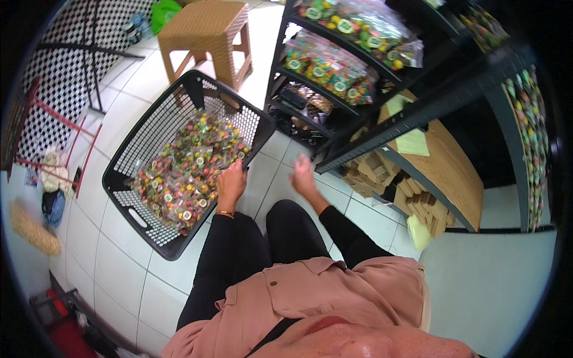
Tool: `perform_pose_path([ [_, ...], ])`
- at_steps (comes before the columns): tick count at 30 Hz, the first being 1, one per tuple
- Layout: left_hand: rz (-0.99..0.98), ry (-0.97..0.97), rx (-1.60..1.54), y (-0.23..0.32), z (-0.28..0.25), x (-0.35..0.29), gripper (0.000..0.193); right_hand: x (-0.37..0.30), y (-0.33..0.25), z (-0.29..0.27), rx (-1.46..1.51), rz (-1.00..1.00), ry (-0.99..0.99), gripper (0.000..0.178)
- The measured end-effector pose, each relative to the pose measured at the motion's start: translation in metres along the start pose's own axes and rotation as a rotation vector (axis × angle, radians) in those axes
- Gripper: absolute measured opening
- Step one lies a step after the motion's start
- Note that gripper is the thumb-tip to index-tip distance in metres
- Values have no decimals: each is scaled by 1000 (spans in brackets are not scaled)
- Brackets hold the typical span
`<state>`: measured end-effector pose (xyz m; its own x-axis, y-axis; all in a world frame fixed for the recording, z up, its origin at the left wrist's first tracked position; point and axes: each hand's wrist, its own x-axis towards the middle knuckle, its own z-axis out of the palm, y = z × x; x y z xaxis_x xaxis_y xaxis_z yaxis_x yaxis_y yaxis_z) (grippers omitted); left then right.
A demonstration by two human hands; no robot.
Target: The person kneels on the floor and transfers small, colorful packaged items from a black plastic basket to a nearby black metal shelving unit. They pick up the items one by one or in small groups and place them into the shelf compartments.
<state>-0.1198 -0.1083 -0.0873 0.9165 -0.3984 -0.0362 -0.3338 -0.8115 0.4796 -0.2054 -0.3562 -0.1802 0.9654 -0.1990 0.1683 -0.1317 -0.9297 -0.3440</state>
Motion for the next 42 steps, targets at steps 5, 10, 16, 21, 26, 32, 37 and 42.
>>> perform_pose_path([
  [5, 17, 0, 25, 2, -2, 0, 27, -114, -15, 22, -6, 112, -507, 48],
  [10, 11, -13, 26, 0, -3, -6, 37, -146, -24, 2, 151, 155, -447, 49],
  [16, 17, -22, 45, -3, -4, -15, 38, -142, -14, -6, 124, 103, -551, 51],
  [21, 65, -21, 71, -9, -1, -38, 35, -145, -16, -8, 127, 118, -539, 51],
  [26, 49, -48, 83, -3, -9, -65, 36, -152, -21, -8, 123, 127, -482, 49],
  [32, 56, -55, 101, -1, -14, -71, 39, -132, 4, 0, 226, 71, -569, 47],
  [37, 63, -65, 137, -2, -14, -65, 38, -85, 28, 0, 277, 115, -247, 59],
  [42, 57, -43, 130, 4, -18, -67, 37, -6, 38, -25, 344, 113, -25, 81],
])
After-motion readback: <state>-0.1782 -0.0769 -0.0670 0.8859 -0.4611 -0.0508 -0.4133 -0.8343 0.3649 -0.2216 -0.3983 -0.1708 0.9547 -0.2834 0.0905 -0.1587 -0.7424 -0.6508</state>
